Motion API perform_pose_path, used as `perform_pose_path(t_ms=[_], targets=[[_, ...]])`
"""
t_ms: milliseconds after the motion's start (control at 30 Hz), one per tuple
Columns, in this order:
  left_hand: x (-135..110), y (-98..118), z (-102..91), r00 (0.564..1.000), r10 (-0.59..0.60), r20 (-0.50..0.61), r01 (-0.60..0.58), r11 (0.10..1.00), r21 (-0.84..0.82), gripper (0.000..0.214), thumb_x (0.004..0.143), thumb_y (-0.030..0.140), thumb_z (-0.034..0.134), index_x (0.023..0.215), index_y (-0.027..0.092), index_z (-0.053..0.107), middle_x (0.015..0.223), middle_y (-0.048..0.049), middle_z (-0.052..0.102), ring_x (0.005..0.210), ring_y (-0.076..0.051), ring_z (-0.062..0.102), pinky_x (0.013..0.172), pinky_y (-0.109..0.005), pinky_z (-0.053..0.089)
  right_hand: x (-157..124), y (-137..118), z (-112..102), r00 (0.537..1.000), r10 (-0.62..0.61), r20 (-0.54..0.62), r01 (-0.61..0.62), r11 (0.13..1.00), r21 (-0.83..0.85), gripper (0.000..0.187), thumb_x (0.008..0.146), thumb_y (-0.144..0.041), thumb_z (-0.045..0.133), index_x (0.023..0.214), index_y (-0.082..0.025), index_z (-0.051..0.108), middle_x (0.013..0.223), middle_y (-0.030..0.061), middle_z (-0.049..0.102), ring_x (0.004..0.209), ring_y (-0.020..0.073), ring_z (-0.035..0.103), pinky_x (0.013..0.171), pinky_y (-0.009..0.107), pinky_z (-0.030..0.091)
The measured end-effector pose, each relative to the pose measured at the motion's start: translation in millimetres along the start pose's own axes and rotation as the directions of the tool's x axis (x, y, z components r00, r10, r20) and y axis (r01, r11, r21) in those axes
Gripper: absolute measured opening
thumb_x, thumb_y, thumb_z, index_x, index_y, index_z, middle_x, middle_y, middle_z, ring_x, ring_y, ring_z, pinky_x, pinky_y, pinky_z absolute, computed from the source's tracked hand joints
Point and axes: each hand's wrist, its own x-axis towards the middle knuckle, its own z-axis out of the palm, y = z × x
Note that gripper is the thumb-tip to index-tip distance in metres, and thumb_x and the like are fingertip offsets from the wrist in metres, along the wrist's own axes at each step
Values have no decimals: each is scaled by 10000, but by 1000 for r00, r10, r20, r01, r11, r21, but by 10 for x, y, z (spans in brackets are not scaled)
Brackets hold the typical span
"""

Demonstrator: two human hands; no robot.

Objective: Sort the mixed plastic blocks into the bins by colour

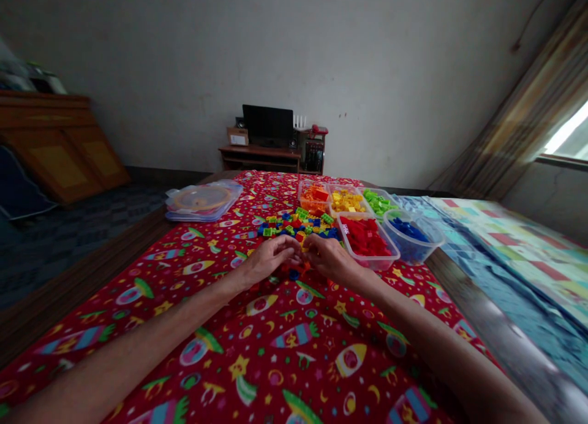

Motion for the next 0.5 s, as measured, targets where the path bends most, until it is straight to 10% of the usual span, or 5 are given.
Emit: perform_pose_path(t_ms=[300, 500], targets=[[31, -12, -285, 949, 222, -223, -47, 801, 597, 263, 850, 271, 399, 952, 171, 620, 963, -54, 699, 901, -200, 653, 827, -306, 508, 2, 7, -239, 997, -35, 74, 34, 999, 13, 138, 814, -138, 472, 686, -143, 523, 566, -54, 413, 529, 60, 293, 517, 218, 207], [64, -270, -471, 896, 339, -285, -7, 654, 757, 315, 814, 161, 372, 1006, 169, 621, 1052, -72, 674, 983, -214, 619, 888, -347, 484, 281, 284, -732, 983, 115, -140, -148, 955, -256, 104, 814, -187, 520, 776, -139, 604, 635, -12, 548, 559, 75, 395, 528, 217, 247]])
